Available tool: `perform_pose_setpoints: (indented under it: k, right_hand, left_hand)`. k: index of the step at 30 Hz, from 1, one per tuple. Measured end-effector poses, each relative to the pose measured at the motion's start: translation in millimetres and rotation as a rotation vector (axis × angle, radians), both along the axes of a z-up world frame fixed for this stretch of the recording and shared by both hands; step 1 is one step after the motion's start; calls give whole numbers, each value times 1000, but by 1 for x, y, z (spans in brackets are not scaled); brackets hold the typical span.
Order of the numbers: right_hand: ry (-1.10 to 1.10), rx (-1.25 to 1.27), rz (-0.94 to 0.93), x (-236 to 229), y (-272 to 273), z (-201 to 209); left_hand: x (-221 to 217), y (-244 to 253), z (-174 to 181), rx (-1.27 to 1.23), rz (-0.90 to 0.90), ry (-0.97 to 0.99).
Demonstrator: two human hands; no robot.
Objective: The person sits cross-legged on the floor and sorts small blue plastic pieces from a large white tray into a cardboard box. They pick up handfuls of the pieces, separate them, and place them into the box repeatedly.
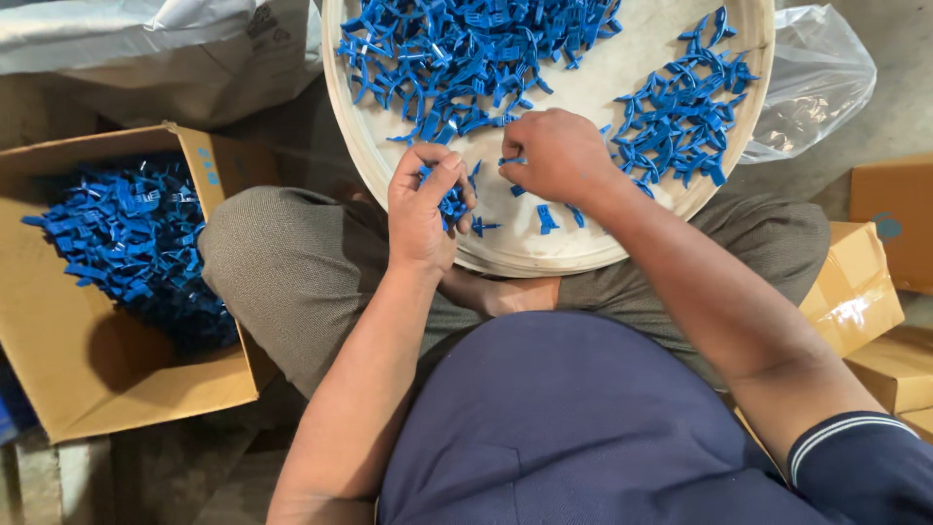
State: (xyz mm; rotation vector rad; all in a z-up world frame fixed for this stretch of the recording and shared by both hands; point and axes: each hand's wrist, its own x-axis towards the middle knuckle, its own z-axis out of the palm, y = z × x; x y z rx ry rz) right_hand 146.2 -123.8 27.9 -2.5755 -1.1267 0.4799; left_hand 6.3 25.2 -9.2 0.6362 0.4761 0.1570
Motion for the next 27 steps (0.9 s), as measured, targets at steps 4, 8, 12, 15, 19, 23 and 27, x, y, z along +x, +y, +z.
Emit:
perform_pose_setpoints:
  k: [4, 8, 12, 15, 19, 23, 27]
  right_hand:
    - [433, 188, -304, 0, -4, 34]
    - [481, 526, -64, -9, -16, 53]
    - [252, 286, -249, -22, -18, 49]
    - [20, 87, 41, -46, -15, 30]
    - [-83, -38, 156, -80, -14, -4]
    - [-45, -82, 166, -79, -13, -11]
    - [2, 48, 66, -68, -10, 14]
  left_hand:
    - [0, -2, 5, -57, -29, 10]
    - [5, -6, 11, -225, -74, 17]
    - [-2, 0, 8, -234, -21, -84]
    - [-2, 7, 2, -228, 64, -153]
    - [-1, 6, -1, -171, 108, -105]
    - [-1, 7, 4, -130, 124, -94]
    - [0, 10, 6, -82, 197, -83]
